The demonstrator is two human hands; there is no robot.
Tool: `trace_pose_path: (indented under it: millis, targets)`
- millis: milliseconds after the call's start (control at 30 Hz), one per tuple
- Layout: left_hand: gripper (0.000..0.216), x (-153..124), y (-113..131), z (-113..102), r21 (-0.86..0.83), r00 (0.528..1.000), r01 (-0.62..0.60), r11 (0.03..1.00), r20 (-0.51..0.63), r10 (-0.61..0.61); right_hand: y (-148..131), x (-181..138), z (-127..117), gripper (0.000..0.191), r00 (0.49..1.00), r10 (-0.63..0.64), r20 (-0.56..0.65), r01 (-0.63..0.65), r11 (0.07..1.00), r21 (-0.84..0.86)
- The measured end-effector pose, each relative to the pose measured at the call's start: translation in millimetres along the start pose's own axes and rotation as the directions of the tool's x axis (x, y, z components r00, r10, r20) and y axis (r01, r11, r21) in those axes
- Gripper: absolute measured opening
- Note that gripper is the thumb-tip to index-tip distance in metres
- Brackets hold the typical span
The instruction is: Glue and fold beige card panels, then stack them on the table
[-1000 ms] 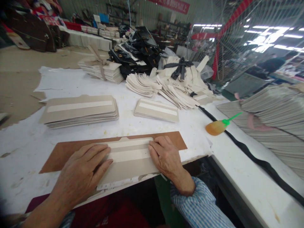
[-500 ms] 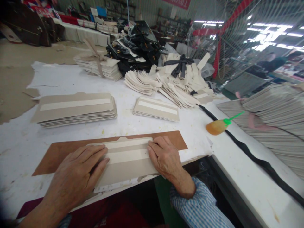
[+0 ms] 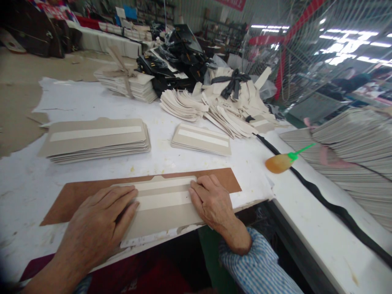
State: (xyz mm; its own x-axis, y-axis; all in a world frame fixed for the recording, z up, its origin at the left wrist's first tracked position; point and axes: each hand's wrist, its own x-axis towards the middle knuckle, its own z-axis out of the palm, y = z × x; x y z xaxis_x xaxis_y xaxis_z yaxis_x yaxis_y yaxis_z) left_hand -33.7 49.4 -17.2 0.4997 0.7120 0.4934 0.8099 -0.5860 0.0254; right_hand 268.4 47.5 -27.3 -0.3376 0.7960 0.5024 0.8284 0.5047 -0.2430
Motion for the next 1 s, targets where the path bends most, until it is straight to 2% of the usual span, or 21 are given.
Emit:
trace_pose_path:
  millis: [133,300,433,533,633,800,1000]
  targets:
    - [0.027,0,0,1,0.009,1.000,0.013,1.000,0.006,-0.013,-1,1,0,0.025,1.000,0.003,-0.012,-0.003,1.000,-0.004]
    - [0.028,2,1,-1,0.017,1.000,-0.026,1.000,-0.007,0.026,-2,0,-3,0.027,0.999,-0.024,-0.027,0.022,0.998,-0.059]
    - [0.027,5,2,-2,0.011,0.999,-0.035,0.999,-0.023,0.035,-7,11,-7,0.033,0.991,-0.099,0.092,0.102,0.994,-0.031]
    - [0.026,5,3,-3,0.000,0.999,-0.032,0.999,-0.006,0.032,-13,24,-6,0.032,0.966,-0.152,0.211,0.159,0.987,-0.016]
    - [0.028,5,4,-3,-0.004,0.999,-0.034,0.999,0.004,0.034,-19,32,-1,0.030,0.947,-0.156,0.282,0.173,0.984,-0.037]
    - [0.028,4,5,-3,0.010,1.000,-0.003,1.000,-0.001,0.003,-21,30,7,0.029,0.959,-0.134,0.252,0.162,0.982,-0.094]
    - [0.028,1,3,-1,-0.018,0.994,0.100,0.995,-0.047,-0.101,-11,20,3,0.029,0.980,-0.087,0.178,0.117,0.979,-0.169]
